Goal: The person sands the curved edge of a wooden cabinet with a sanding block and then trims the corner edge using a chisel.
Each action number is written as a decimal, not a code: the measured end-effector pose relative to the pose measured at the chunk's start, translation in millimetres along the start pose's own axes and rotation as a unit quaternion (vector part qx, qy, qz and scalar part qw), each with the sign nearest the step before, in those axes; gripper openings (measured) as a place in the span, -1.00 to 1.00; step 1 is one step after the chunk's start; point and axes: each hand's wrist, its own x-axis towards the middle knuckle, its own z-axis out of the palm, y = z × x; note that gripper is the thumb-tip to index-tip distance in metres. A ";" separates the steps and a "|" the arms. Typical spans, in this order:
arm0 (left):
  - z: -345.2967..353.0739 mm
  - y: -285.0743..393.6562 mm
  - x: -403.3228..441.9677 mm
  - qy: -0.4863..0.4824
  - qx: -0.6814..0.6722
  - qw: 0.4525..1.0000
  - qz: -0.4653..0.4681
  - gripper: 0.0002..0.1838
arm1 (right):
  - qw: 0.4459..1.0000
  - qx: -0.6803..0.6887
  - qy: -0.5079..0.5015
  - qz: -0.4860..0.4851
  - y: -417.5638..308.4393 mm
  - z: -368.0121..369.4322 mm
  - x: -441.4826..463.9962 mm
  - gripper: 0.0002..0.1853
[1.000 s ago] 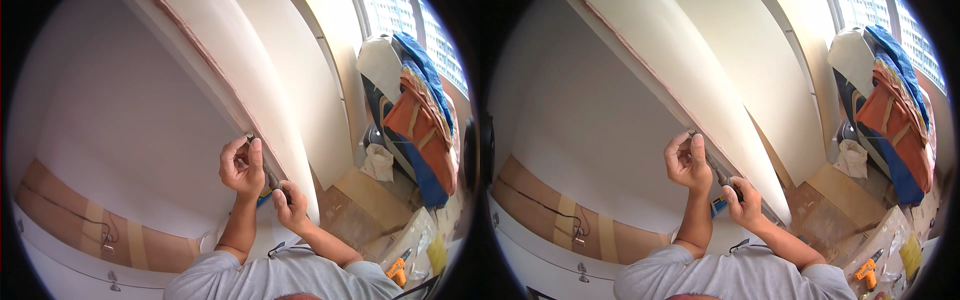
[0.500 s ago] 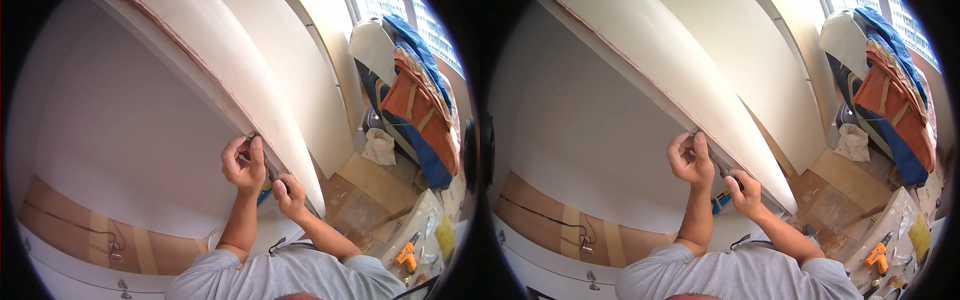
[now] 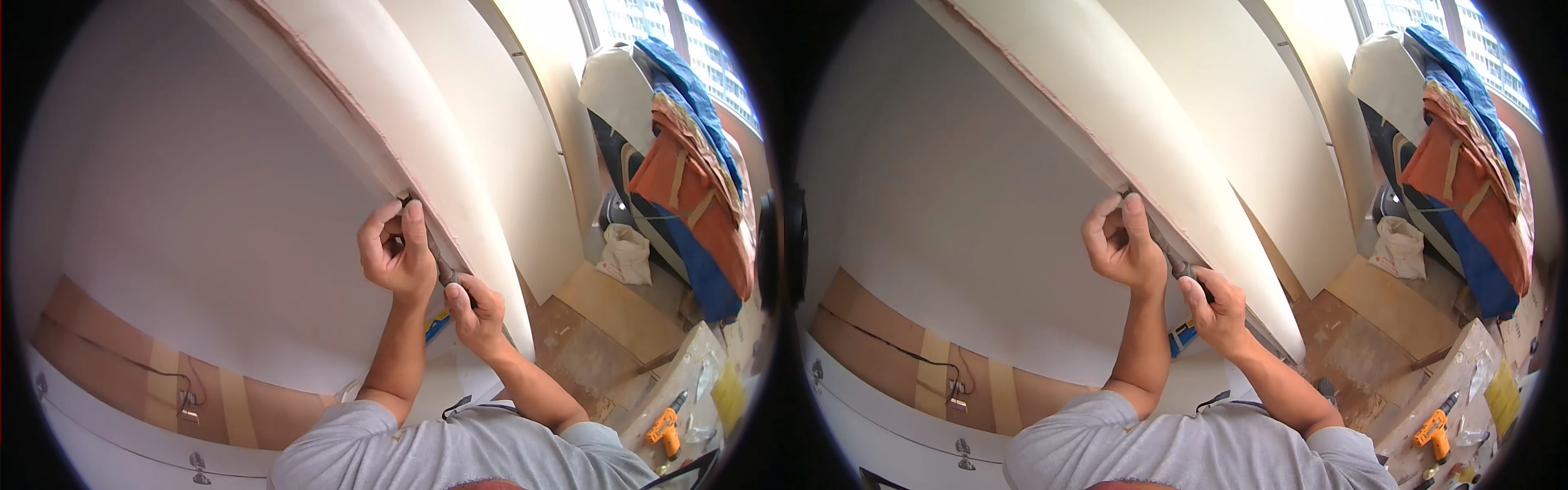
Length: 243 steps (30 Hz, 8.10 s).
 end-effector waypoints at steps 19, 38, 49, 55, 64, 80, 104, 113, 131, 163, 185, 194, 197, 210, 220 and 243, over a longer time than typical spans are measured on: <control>15.2 22.2 78.4 0.016 -0.014 1.000 -0.005 -0.78 | 0.999 -0.036 -0.016 -0.009 -1.8 -46.5 -25.6 -0.75; 22.9 21.0 105.1 0.031 -0.014 0.999 -0.002 -0.69 | 0.997 -0.042 -0.033 -0.047 -7.8 -63.3 -22.3 -0.70; 1.3 15.3 87.5 -0.039 -0.083 0.995 -0.036 -0.72 | 0.999 -0.015 -0.012 -0.039 -8.4 -59.1 -29.0 -0.71; -1.7 -1.6 83.4 -0.033 -0.098 0.995 -0.004 -0.71 | 0.999 0.015 -0.014 -0.048 -6.0 -58.9 -24.9 -0.73; -7.8 2.1 77.2 -0.044 -0.150 0.984 -0.092 -0.67 | 0.998 0.036 -0.037 -0.029 -8.7 -69.5 -17.4 -0.74; -7.2 9.3 55.1 -0.017 -0.048 0.997 -0.054 -0.66 | 0.988 0.073 -0.137 0.012 -3.8 -103.5 13.1 -0.72; -10.6 45.6 72.1 -0.088 0.059 0.994 -0.004 -0.60 | 0.976 0.201 -0.078 -0.027 -64.6 27.5 46.5 -0.58; -3.4 32.6 70.7 -0.064 0.069 0.994 0.054 -0.70 | 0.982 0.180 -0.029 -0.058 -50.5 34.9 44.0 -0.60; 0.8 22.1 100.4 -0.047 0.021 0.994 0.099 -0.78 | 0.981 0.095 -0.001 -0.169 -59.8 52.2 65.2 -0.55; 14.0 25.7 149.7 -0.004 -0.014 0.994 0.112 -0.79 | 0.977 0.098 0.033 -0.187 -89.8 80.1 92.0 -0.55; 24.3 43.3 195.2 -0.003 -0.044 0.993 0.107 -0.81 | 0.974 0.108 0.043 -0.195 -126.9 93.8 123.3 -0.60; 28.3 45.8 208.9 0.001 -0.065 0.993 0.101 -0.80 | 0.971 0.121 0.045 -0.200 -136.3 99.6 131.9 -0.59; 28.0 43.9 212.6 -0.003 -0.075 0.992 0.104 -0.80 | 0.972 0.116 0.044 -0.202 -138.9 101.6 133.5 -0.58; 33.0 54.4 235.7 0.004 -0.058 0.993 0.101 -0.81 | 0.969 0.101 0.049 -0.219 -152.2 107.9 149.4 -0.61; 32.9 57.1 241.7 0.001 -0.054 0.993 0.104 -0.80 | 0.967 0.117 0.057 -0.221 -157.9 113.8 153.8 -0.60; 35.4 63.2 264.0 0.007 -0.049 0.992 0.112 -0.80 | 0.962 0.096 0.045 -0.253 -169.2 121.2 169.3 -0.63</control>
